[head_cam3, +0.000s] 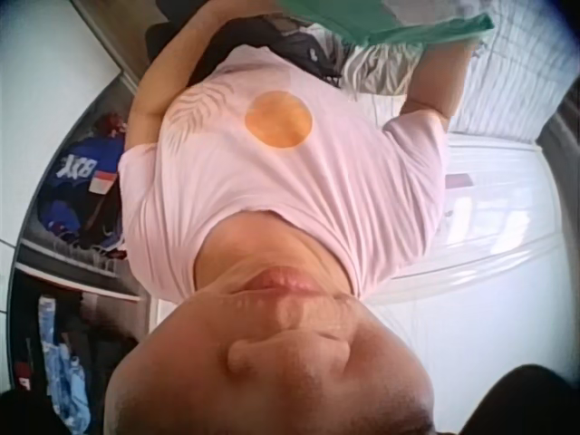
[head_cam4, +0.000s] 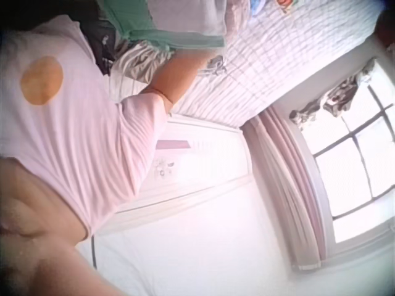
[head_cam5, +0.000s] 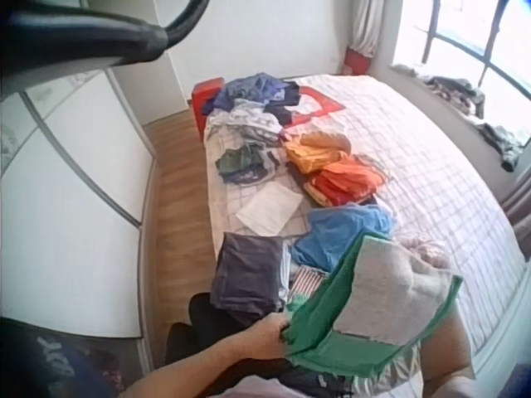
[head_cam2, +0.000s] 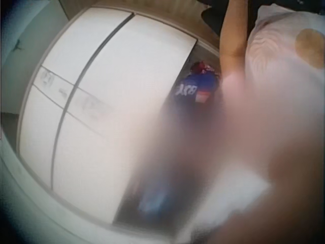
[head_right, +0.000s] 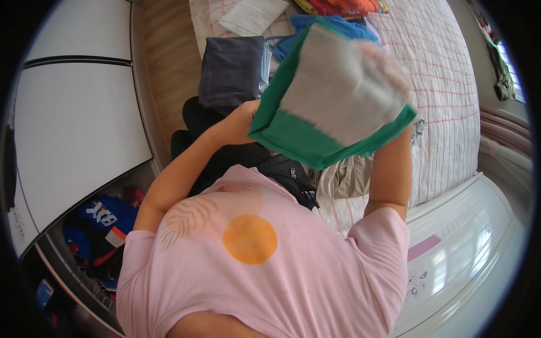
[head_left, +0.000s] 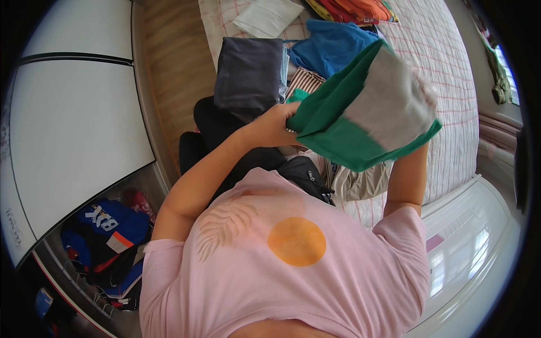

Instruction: The person takes various clothing items from a closet and folds them on a bed. They handle multiple garments including shirts, pants, and jackets, folding each one individually and stacking them on the bed.

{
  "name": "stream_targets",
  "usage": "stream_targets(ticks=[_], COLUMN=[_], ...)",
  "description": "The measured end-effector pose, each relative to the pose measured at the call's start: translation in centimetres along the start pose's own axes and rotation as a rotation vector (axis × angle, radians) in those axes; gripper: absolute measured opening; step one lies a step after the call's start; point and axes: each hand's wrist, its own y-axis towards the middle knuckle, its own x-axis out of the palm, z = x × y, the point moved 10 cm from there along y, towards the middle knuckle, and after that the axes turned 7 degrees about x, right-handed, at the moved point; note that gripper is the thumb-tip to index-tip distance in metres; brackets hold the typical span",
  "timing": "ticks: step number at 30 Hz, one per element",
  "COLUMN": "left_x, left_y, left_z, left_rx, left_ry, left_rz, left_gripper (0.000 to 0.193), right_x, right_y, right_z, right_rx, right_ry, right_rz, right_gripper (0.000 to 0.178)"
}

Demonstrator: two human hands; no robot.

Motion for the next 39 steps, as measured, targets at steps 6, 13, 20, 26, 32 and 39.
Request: stream_targets(ticks=[6, 13, 20, 26, 32, 39], left_x=[-0.1, -1.9, -5.7, -9.4, -20.5, -29.4], left_y=[-2.2, -2.0, -7.3, -4.2, -1.8, -6.7], left_z=[-2.6, -1.7, -1.3, 3.2, 21.4, 43.5], left_rx=[-0.505, -0.388, -0.512, -0.330, 0.267, 0.615], left_ry=[-0.895, -1.026, -1.203, -0.865, -0.426, 0.374], left_rz=[0.165, 0.301, 0.496, 0.563, 0.508, 0.601], left_gripper=[0.023, 0.038, 0.035, 0.032, 0.043, 0.037], right_x=[-8.7, 13.6, 1.5, 19.7, 24.7, 39.0], right_y=[2.4, -0.4, 2.5, 2.4, 10.1, 8.7], right_z=[-5.2, 5.9, 0.7, -0.7, -14.0, -33.4], right_rx=[0.034, 0.300, -0.004, 0.026, -0.194, -1.283], right_ry=[-1.038, -0.838, -0.992, -0.759, -0.362, -1.147], right_rz=[0.592, -0.335, 0.410, -0.298, -0.361, -0.602], right_gripper=[0.033, 0.061, 0.051, 0.056, 0.045, 0.023])
